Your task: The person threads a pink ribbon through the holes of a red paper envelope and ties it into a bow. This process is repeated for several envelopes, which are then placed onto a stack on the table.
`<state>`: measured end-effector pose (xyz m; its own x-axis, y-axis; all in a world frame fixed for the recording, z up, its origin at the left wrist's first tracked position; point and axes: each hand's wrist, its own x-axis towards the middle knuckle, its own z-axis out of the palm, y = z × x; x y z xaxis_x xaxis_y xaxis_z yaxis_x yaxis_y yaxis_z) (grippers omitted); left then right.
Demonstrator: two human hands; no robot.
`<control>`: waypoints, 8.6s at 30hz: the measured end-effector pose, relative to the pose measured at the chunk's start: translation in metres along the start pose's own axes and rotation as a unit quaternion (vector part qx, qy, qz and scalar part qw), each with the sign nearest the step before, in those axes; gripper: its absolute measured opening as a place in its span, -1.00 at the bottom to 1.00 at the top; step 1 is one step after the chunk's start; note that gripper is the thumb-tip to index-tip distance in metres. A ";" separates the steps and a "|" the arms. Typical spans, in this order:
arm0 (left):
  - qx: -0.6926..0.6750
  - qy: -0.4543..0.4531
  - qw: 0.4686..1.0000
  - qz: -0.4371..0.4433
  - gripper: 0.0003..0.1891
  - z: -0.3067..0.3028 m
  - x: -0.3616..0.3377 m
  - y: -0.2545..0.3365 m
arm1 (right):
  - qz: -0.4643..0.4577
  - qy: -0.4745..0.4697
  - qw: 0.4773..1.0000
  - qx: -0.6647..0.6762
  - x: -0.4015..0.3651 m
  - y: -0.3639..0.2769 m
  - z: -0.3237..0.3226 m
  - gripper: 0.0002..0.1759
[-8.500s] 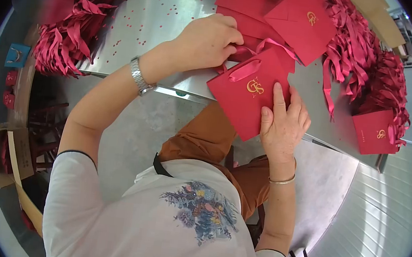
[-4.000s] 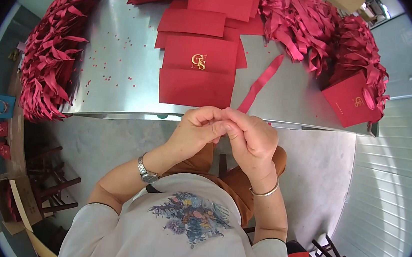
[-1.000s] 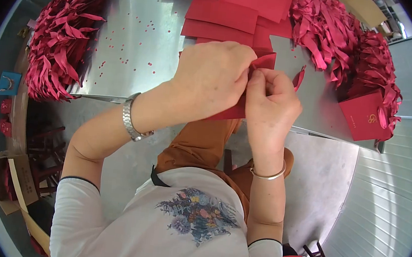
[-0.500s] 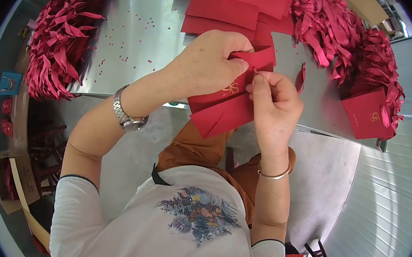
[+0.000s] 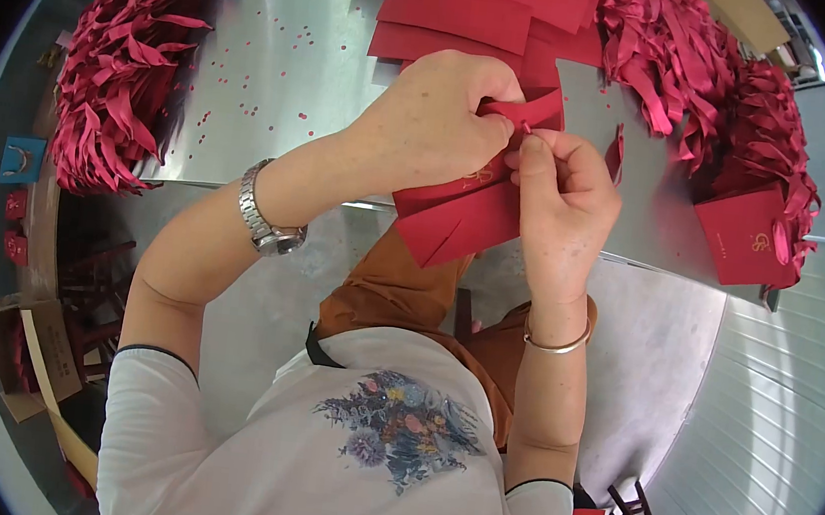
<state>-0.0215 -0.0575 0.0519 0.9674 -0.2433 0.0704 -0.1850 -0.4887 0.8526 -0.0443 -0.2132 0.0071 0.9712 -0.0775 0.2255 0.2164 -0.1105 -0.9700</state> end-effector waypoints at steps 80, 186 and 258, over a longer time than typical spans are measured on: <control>0.041 -0.031 0.997 0.059 -0.83 -0.003 -0.015 -0.005 | -0.243 -0.127 0.896 -0.349 0.008 -0.015 -0.010 -0.74; -0.137 -0.091 0.975 -0.150 -0.84 0.004 -0.025 -0.043 | 0.064 -0.127 0.989 -0.043 -0.024 0.005 -0.015 -0.92; -0.271 -0.077 0.939 -0.197 -0.78 0.010 -0.031 -0.041 | -0.099 -0.116 0.970 -0.191 -0.025 0.019 -0.008 -0.88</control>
<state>-0.0458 -0.0380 0.0098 0.8978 -0.2719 -0.3464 0.3381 -0.0786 0.9378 -0.0656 -0.2209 -0.0160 0.9206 0.2024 0.3340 0.3905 -0.4630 -0.7957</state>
